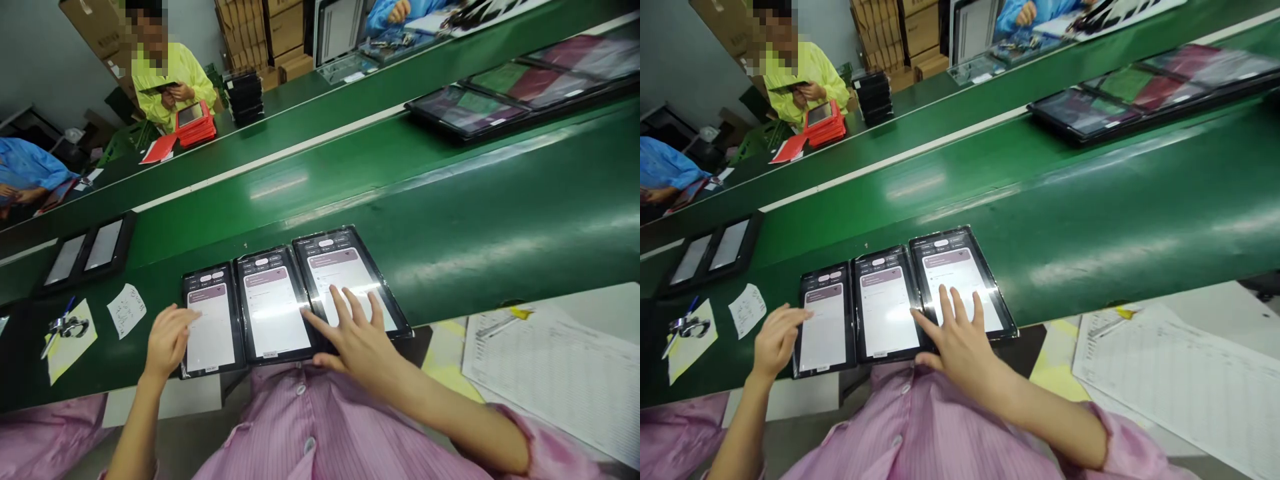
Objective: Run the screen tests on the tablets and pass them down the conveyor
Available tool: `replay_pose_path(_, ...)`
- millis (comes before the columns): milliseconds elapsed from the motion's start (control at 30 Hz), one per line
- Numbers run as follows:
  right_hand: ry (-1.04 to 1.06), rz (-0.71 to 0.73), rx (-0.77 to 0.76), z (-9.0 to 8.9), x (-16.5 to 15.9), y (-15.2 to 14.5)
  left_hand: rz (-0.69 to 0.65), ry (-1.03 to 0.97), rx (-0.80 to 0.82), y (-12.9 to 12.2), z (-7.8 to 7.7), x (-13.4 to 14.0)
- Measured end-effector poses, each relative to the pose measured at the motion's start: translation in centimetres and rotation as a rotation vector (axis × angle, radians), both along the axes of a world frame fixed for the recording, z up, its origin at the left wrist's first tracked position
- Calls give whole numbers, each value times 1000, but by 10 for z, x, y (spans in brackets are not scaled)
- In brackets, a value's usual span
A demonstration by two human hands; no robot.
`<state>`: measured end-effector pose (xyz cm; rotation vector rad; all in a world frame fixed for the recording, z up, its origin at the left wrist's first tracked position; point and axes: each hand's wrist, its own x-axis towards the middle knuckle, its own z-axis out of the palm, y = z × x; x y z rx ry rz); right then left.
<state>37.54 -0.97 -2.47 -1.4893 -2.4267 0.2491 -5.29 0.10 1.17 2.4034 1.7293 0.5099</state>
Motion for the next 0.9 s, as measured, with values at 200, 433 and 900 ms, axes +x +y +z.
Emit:
replay_pose_path(200,-72,19,-20,-4,-33,39,-118,18,-220,19,-18,2)
replay_pose_path(433,-41,-40,-14,22,-43,128,535,-485,-257,96,-15,-30)
replay_pose_path(900,17,304,-554,25,-175,233,642,-927,-379,112,-49,-57)
